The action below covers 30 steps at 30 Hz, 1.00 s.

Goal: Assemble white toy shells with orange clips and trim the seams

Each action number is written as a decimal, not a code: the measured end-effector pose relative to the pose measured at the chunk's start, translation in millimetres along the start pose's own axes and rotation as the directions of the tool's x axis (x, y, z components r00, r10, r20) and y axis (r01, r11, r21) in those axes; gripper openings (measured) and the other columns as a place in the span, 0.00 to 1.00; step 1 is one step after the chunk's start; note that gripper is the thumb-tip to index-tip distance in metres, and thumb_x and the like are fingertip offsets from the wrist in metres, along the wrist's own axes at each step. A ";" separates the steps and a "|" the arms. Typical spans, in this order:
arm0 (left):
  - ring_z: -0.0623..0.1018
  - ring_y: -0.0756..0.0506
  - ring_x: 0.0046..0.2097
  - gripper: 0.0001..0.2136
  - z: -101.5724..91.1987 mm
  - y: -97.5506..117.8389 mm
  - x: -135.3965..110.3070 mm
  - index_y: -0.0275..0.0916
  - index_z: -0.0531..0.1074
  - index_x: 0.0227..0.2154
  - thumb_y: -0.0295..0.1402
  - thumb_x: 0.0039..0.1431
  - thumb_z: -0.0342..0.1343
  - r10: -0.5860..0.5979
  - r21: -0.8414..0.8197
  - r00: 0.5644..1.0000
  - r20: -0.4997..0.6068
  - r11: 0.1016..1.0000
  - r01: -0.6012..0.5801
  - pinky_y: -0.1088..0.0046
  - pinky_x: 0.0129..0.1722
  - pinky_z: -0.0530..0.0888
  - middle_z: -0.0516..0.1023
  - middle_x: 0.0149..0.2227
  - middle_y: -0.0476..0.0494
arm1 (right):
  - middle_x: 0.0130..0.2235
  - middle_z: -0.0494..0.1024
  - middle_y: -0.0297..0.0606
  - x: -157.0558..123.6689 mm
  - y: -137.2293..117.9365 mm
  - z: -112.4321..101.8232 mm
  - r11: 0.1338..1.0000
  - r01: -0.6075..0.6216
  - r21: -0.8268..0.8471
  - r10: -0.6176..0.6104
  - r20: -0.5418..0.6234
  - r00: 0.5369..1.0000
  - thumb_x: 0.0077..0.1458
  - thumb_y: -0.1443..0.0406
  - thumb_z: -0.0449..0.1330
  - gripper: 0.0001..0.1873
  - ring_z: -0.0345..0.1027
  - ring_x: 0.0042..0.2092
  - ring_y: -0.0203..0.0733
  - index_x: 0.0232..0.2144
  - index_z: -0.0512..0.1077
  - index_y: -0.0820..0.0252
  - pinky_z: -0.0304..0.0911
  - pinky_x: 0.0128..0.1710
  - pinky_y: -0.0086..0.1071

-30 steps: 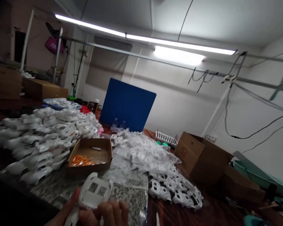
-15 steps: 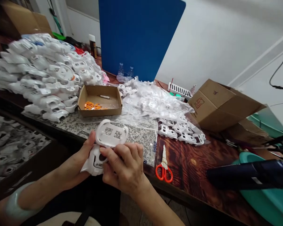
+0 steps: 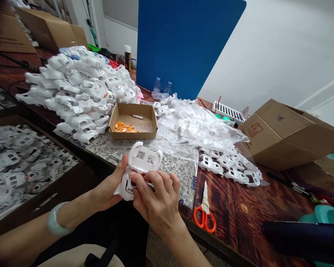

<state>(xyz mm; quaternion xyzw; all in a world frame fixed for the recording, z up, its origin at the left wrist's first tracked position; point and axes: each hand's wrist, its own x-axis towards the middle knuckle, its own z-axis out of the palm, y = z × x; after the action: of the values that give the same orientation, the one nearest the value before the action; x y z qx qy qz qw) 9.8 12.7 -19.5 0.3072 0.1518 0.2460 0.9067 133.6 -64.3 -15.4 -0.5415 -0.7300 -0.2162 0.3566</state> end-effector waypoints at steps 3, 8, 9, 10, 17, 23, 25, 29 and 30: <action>0.77 0.44 0.42 0.33 -5.4 1.4 0.3 0.30 0.73 0.45 0.53 0.62 0.33 0.020 -0.003 1.000 -0.005 1.000 -0.020 0.73 0.42 0.71 0.79 0.41 0.36 | 0.37 0.73 0.35 2.1 -0.3 -0.3 1.000 0.018 -0.018 -0.018 0.027 0.999 0.58 0.65 0.55 0.13 0.65 0.41 0.39 0.46 0.71 0.54 0.51 0.46 0.39; 0.77 0.44 0.43 0.31 -11.1 1.0 -0.8 0.33 0.73 0.45 0.55 0.60 0.37 0.043 -0.014 0.999 0.024 0.999 -0.043 0.74 0.41 0.71 0.79 0.41 0.37 | 0.38 0.74 0.35 3.4 -1.5 -0.6 1.000 0.015 -0.022 -0.015 0.027 1.000 0.58 0.65 0.56 0.11 0.65 0.40 0.39 0.44 0.72 0.55 0.52 0.46 0.39; 0.76 0.43 0.44 0.31 -11.3 0.8 -1.4 0.33 0.73 0.46 0.55 0.60 0.38 0.050 -0.004 0.998 0.028 0.999 -0.050 0.75 0.40 0.71 0.79 0.41 0.37 | 0.37 0.74 0.36 3.8 -2.5 -0.9 1.000 0.013 -0.017 -0.013 0.032 0.999 0.58 0.65 0.56 0.11 0.65 0.39 0.39 0.44 0.72 0.55 0.52 0.45 0.38; 0.76 0.43 0.45 0.31 -11.3 0.4 -2.0 0.33 0.72 0.46 0.55 0.59 0.38 0.055 0.008 0.998 0.031 0.998 -0.055 0.75 0.39 0.71 0.78 0.42 0.36 | 0.37 0.74 0.36 4.1 -3.8 -1.2 1.000 0.015 -0.010 -0.014 0.041 0.999 0.58 0.65 0.56 0.11 0.65 0.39 0.39 0.44 0.71 0.56 0.52 0.44 0.38; 0.75 0.40 0.47 0.33 -7.9 -0.8 -2.6 0.32 0.73 0.44 0.59 0.53 0.45 0.076 0.090 0.997 0.012 0.993 -0.077 0.71 0.43 0.71 0.78 0.41 0.35 | 0.37 0.73 0.40 4.9 -11.5 2.2 1.000 0.012 0.025 -0.012 0.030 0.999 0.58 0.66 0.56 0.11 0.65 0.37 0.39 0.44 0.70 0.62 0.52 0.41 0.39; 0.77 0.42 0.43 0.33 -10.9 0.4 0.9 0.32 0.74 0.41 0.60 0.51 0.47 0.082 0.089 0.997 -0.006 0.993 -0.081 0.73 0.39 0.71 0.79 0.40 0.36 | 0.37 0.73 0.40 3.9 -10.6 8.9 1.000 0.013 -0.006 -0.013 0.032 0.999 0.59 0.65 0.55 0.12 0.65 0.37 0.39 0.45 0.69 0.62 0.52 0.41 0.38; 0.77 0.44 0.40 0.32 -14.3 -0.9 2.0 0.33 0.74 0.41 0.59 0.52 0.47 0.080 0.079 0.997 -0.021 0.994 -0.079 0.75 0.38 0.71 0.79 0.39 0.36 | 0.37 0.73 0.38 1.8 -8.3 9.9 1.000 0.001 0.000 -0.001 0.048 0.999 0.60 0.65 0.54 0.12 0.65 0.37 0.39 0.45 0.70 0.60 0.52 0.41 0.38; 0.77 0.46 0.35 0.30 -20.9 -7.1 4.7 0.32 0.75 0.40 0.57 0.56 0.45 0.058 0.028 0.997 -0.042 0.998 -0.057 0.75 0.37 0.71 0.79 0.37 0.36 | 0.37 0.73 0.37 -4.5 -2.2 10.8 0.999 -0.021 0.040 0.017 0.091 0.996 0.60 0.67 0.53 0.12 0.65 0.38 0.39 0.46 0.69 0.58 0.52 0.42 0.37; 0.77 0.47 0.34 0.30 -22.0 -9.0 5.4 0.32 0.75 0.40 0.56 0.57 0.43 0.051 0.016 0.998 -0.045 0.999 -0.051 0.75 0.37 0.71 0.79 0.37 0.36 | 0.37 0.73 0.37 -6.0 -1.1 11.1 0.999 -0.021 0.048 0.016 0.096 0.995 0.59 0.68 0.53 0.13 0.65 0.39 0.39 0.47 0.69 0.58 0.53 0.42 0.37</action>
<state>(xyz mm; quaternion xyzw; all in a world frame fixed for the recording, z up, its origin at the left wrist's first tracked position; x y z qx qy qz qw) 8.1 20.0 -42.7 0.3122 0.1663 0.2748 0.8941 130.3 -60.7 -27.1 -0.5491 -0.7463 -0.1686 0.3364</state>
